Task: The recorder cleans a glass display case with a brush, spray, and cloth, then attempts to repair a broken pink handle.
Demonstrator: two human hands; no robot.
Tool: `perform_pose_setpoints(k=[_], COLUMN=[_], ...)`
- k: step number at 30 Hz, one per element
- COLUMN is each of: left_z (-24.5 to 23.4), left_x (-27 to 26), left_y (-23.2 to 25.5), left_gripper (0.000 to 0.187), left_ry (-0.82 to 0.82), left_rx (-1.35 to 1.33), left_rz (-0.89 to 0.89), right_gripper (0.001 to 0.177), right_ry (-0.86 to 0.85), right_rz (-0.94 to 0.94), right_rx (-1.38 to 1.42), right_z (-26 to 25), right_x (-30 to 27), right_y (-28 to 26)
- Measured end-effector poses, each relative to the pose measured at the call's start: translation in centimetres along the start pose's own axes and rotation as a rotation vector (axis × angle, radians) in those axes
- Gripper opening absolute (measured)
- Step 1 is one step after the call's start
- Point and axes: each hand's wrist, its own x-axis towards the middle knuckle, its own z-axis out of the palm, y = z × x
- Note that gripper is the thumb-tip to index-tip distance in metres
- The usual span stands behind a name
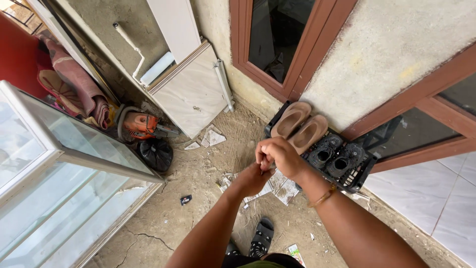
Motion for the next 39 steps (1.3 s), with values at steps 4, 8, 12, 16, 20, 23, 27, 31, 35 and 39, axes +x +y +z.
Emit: perform_pose_setpoints(k=[4,8,12,16,20,23,27,31,35,39], left_z=[-2.5,-6.4,-7.6,-5.2,-5.9,-6.9,-9.8,-12.3,-13.4,-14.1], left_x=[-4.8,-6.0,-4.3,-1.3,-4.7,-7.6,-10.0,-11.6,-12.3,-13.0], left_y=[4.0,7.7,6.6,-1.6,-1.7,0.7,4.7,5.0,3.0,1.8], left_gripper=[0.052,0.052,0.051,0.047,0.048,0.051,0.053,0.055,0.052,0.05], left_ry=[-0.051,0.066,0.137,0.161,0.071,0.12,0.197,0.224,0.277,0.321], left_rx=[0.012,-0.029,-0.04,0.022,0.028,0.074,0.172,0.129,0.064,0.032], left_rz=[-0.106,0.035,0.079,0.128,-0.116,-0.126,-0.1,-0.087,-0.058,-0.017], right_gripper=[0.048,0.044,0.042,0.037,0.036,0.037,0.036,0.038,0.038,0.037], right_ry=[-0.034,0.046,0.117,-0.01,0.021,-0.007,-0.034,-0.035,-0.062,-0.074], right_rz=[-0.002,-0.073,-0.051,-0.036,0.069,-0.009,-0.118,-0.148,-0.167,-0.117], right_rx=[0.031,0.163,-0.027,0.02,0.233,0.433,0.495,0.421,0.263,0.211], right_z=[0.6,0.7,2.2,4.6,6.1,5.6,5.8,7.9,10.5,12.7], right_x=[0.9,2.5,4.0,5.3,4.7,4.7,5.6,6.7,7.1,7.0], right_y=[-3.6,-8.8,-10.8,-2.8,-1.3,-3.2,-8.2,-10.6,-11.4,-12.3])
